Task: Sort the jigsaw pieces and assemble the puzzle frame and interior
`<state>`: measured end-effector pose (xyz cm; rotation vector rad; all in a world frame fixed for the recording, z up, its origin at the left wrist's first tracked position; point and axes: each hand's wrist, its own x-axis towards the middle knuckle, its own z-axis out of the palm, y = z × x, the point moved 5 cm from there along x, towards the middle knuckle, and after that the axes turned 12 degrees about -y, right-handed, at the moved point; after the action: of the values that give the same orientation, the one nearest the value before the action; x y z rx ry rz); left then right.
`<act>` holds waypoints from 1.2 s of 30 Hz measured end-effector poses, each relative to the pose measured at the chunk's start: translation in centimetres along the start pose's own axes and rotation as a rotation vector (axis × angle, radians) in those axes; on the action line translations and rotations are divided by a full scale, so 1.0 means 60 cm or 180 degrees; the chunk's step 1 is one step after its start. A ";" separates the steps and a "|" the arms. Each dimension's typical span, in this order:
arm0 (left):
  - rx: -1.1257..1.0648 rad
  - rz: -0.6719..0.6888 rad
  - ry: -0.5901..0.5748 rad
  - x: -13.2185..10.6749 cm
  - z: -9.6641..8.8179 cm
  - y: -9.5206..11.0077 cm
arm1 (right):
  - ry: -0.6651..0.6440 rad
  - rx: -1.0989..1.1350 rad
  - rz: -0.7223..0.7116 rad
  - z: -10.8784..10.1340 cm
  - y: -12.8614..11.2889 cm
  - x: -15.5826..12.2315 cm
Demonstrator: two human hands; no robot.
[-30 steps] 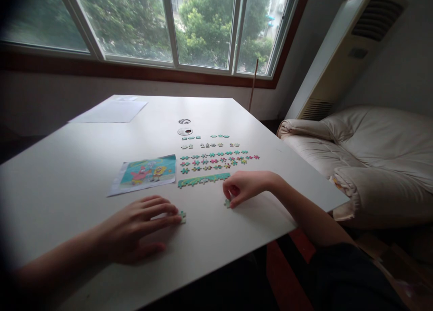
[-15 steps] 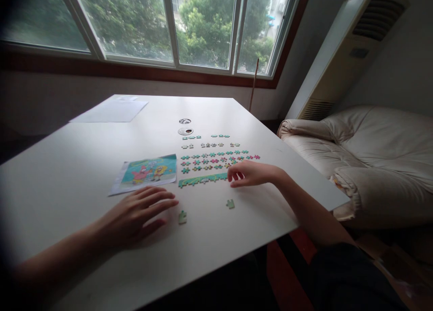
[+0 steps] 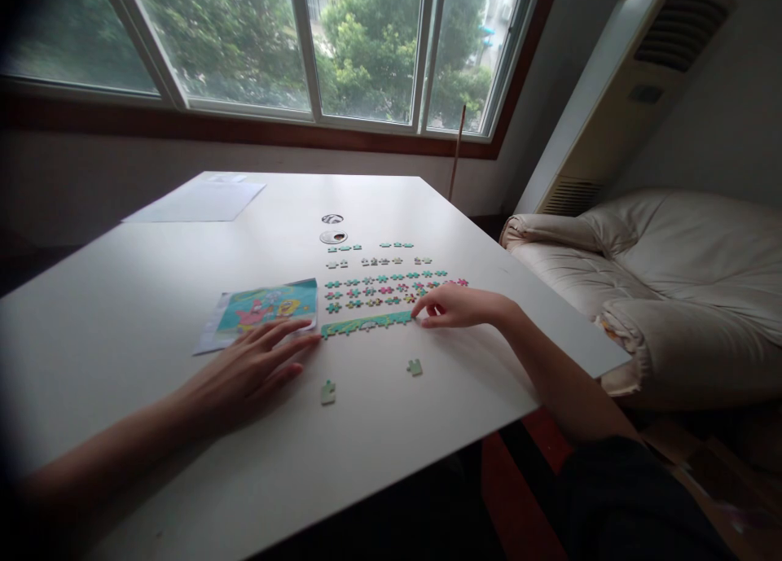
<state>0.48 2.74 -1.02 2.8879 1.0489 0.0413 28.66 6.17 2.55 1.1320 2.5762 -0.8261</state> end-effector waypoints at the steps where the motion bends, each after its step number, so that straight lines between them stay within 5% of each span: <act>1: -0.0008 0.0001 -0.0007 0.000 0.001 -0.001 | -0.0001 0.0006 0.0005 0.000 0.000 0.000; 22: -0.0052 -0.0074 -0.0064 0.002 0.005 -0.004 | 0.0069 0.0206 -0.0085 -0.003 0.006 -0.001; 31: 0.0214 -0.0327 0.0090 0.015 -0.001 0.006 | 0.0525 0.0341 0.0142 -0.042 0.068 -0.011; 36: 0.0252 -0.0374 0.0258 0.013 -0.004 0.013 | 0.0780 0.0228 0.0301 -0.079 0.114 0.025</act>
<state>1.55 2.64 -0.73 2.9102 1.2603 0.1138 32.78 13.53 3.03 1.4472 2.6778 -0.8093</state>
